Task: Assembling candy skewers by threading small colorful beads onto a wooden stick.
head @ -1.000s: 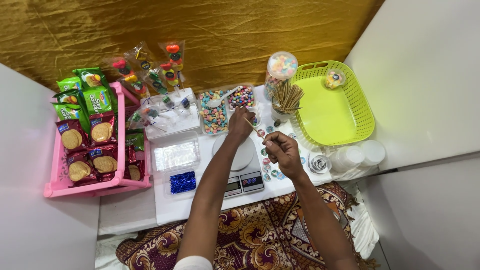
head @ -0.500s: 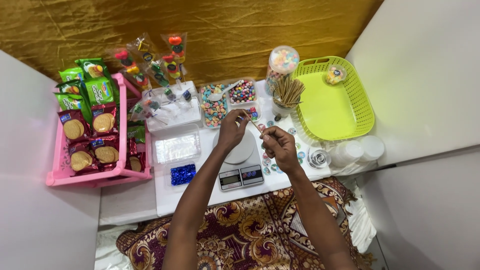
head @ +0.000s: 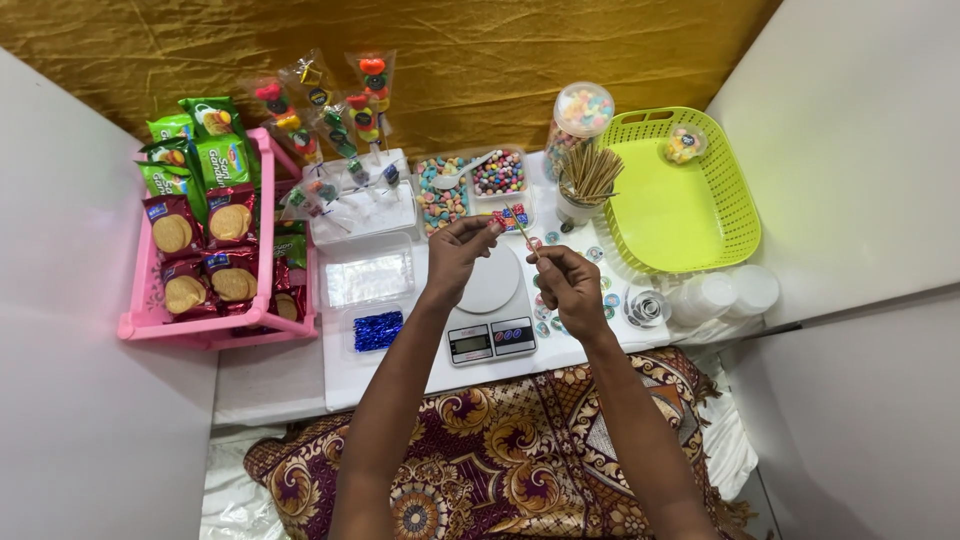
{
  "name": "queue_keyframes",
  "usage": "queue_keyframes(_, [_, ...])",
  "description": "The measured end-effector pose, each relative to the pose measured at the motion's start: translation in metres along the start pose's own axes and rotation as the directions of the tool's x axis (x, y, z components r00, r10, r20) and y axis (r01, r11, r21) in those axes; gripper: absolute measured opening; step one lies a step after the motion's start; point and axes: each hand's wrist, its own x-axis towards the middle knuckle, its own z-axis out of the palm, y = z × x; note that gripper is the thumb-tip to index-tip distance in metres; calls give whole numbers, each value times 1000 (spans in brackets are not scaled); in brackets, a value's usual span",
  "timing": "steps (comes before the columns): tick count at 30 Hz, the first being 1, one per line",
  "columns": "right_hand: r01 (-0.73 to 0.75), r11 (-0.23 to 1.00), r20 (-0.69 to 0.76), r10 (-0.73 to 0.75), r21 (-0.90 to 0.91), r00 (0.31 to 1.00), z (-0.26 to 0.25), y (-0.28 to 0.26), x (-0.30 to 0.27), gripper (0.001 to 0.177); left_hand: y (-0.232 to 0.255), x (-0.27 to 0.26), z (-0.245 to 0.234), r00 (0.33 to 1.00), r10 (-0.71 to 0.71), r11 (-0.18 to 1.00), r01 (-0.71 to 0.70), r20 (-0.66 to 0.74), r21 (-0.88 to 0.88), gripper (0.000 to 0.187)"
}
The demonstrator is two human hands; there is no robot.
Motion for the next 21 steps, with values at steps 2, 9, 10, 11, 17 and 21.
queue_keyframes(2, [-2, 1000, 3, 2, 4, 1000, 1, 5, -1, 20, 6, -3, -8, 1000, 2, 1000, -2, -25, -12, 38])
queue_keyframes(9, [-67, 998, 31, 67, 8, 997, 9, 14, -9, 19, 39, -19, -27, 994, 1, 999, -6, -111, -39, 32])
queue_keyframes(10, [-68, 998, 37, 67, 10, 997, 11, 13, -9, 19, 42, -21, -28, 993, 4, 999, -8, -116, -39, 32])
queue_keyframes(11, [-72, 997, 41, 72, -7, 997, 12, 12, -10, 19, 44, -22, -27, 992, 10, 999, -16, -126, -47, 32])
queue_keyframes(17, [-92, 995, 42, 93, -30, 995, 16, 12, -16, 19, 55, -31, -26, 987, 35, 998, -41, -157, -37, 32])
queue_keyframes(21, [-105, 994, 52, 107, -43, 993, 16, 13, -17, 19, 58, -35, -25, 985, 50, 997, -59, -163, -48, 29])
